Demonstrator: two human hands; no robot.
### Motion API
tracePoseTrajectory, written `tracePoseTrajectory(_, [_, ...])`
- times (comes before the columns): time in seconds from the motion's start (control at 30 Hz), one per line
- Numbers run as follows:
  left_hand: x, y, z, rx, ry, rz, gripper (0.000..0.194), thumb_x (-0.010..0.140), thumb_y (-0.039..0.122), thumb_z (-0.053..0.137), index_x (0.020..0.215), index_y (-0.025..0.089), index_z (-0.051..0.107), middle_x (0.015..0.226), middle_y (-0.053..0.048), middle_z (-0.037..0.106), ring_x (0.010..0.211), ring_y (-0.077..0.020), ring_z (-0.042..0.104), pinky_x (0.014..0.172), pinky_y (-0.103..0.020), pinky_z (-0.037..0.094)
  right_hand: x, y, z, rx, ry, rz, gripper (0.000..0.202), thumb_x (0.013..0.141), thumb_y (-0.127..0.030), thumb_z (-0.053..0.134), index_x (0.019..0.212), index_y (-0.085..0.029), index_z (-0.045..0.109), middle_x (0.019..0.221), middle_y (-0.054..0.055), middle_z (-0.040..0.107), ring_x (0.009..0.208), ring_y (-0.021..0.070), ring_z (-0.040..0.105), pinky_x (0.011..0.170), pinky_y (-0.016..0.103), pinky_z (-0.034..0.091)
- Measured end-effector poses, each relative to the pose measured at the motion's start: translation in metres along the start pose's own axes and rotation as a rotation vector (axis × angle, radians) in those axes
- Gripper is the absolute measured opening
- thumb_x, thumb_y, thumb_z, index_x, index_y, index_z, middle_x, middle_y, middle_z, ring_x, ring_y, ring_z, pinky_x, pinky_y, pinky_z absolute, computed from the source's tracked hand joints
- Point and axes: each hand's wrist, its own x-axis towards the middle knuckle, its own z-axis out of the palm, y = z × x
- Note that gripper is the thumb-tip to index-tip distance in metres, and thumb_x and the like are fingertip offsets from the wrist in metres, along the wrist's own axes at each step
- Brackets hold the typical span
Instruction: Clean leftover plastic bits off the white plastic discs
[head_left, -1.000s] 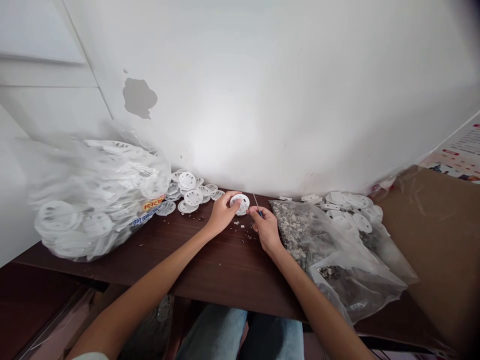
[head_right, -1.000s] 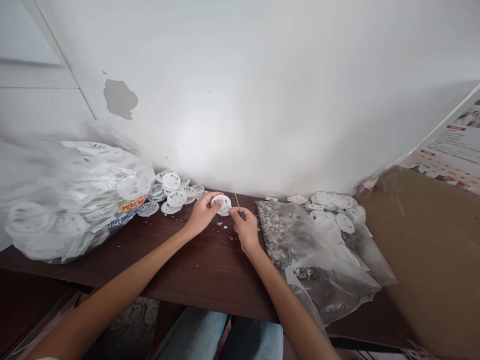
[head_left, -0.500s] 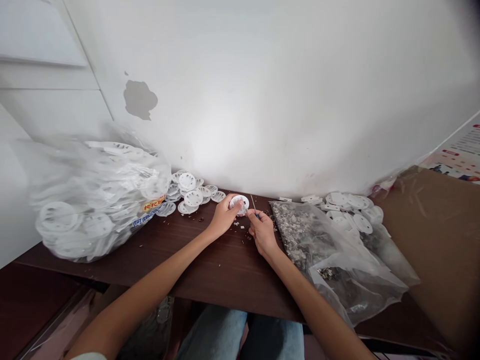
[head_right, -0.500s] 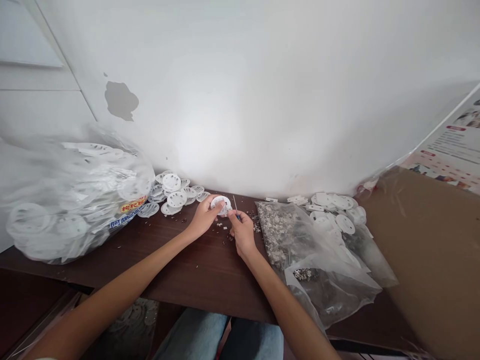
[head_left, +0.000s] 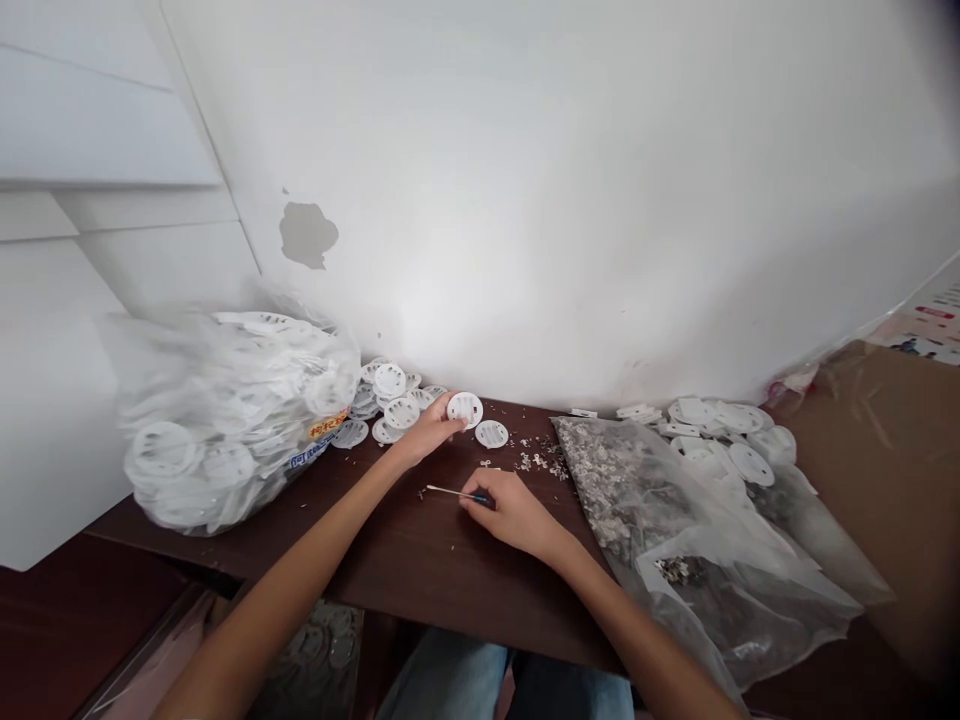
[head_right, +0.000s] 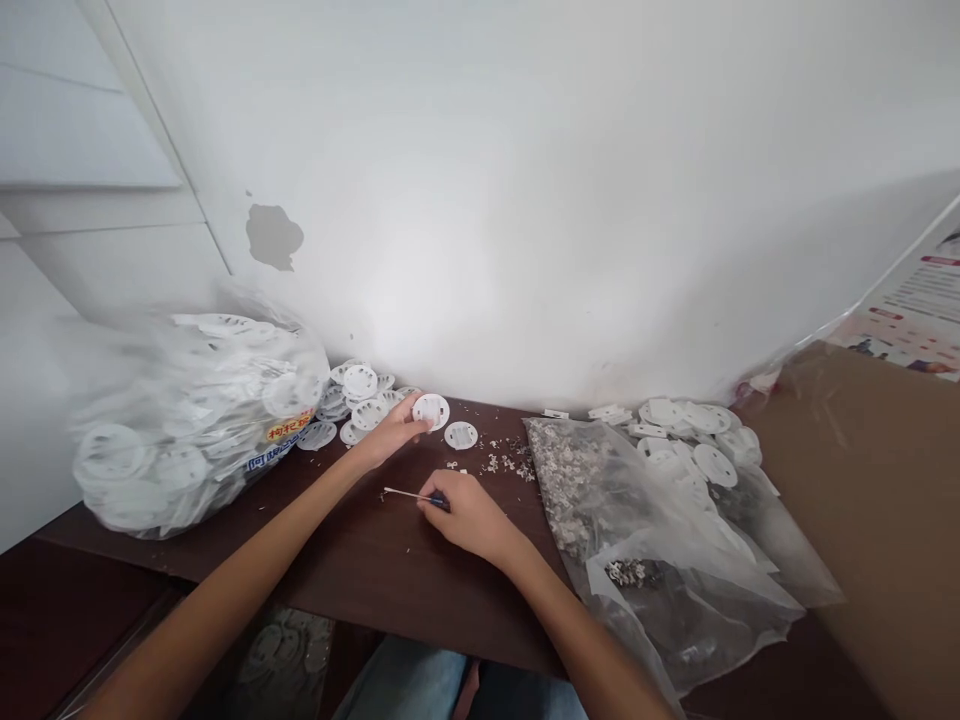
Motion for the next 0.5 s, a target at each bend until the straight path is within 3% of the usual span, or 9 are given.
tracePoseTrajectory(0.1, [-0.005, -0.006, -0.019, 0.087, -0.035, -0.040, 0.070, 0.086, 0.037, 0.075, 0.150, 0.025, 0.047, 0.098, -0.002, 0.068, 0.080, -0.0188, 0.063, 0.072, -0.029, 0.046, -0.003, 0.001, 0.002, -0.090, -0.106, -0.079, 0.008, 0.099, -0.017, 0.065, 0.097, -0.023, 0.069, 0.097, 0.001, 0.073, 0.087, 0.0169, 0.067, 0.081, 0.028, 0.049])
tracePoseTrajectory(0.2, [-0.007, -0.012, -0.026, 0.105, -0.006, -0.084, 0.069, 0.087, 0.039, 0.076, 0.146, 0.023, 0.045, 0.094, -0.001, 0.067, 0.084, -0.0204, 0.065, 0.077, -0.032, 0.048, -0.005, 0.003, 0.002, -0.221, -0.164, -0.149, 0.011, 0.104, -0.017, 0.060, 0.100, -0.023, 0.069, 0.100, 0.003, 0.073, 0.093, 0.0184, 0.068, 0.083, 0.029, 0.050])
tracePoseTrajectory(0.37, [-0.001, -0.019, -0.014, 0.026, 0.030, -0.055, 0.057, 0.088, 0.036, 0.073, 0.137, 0.022, 0.049, 0.085, 0.001, 0.065, 0.078, -0.0183, 0.063, 0.074, -0.030, 0.047, -0.008, 0.004, 0.009, -0.416, -0.208, -0.187, 0.018, 0.111, -0.026, 0.052, 0.108, -0.022, 0.069, 0.107, 0.005, 0.073, 0.093, 0.0180, 0.071, 0.073, 0.026, 0.050])
tracePoseTrajectory(0.5, [0.001, -0.019, -0.008, -0.057, 0.086, 0.001, 0.056, 0.087, 0.034, 0.073, 0.136, 0.020, 0.050, 0.105, -0.006, 0.071, 0.092, -0.0216, 0.069, 0.074, -0.030, 0.051, -0.010, 0.004, 0.011, -0.456, -0.225, -0.210, 0.026, 0.114, -0.032, 0.047, 0.115, -0.023, 0.071, 0.116, 0.006, 0.074, 0.094, 0.0166, 0.073, 0.073, 0.025, 0.051])
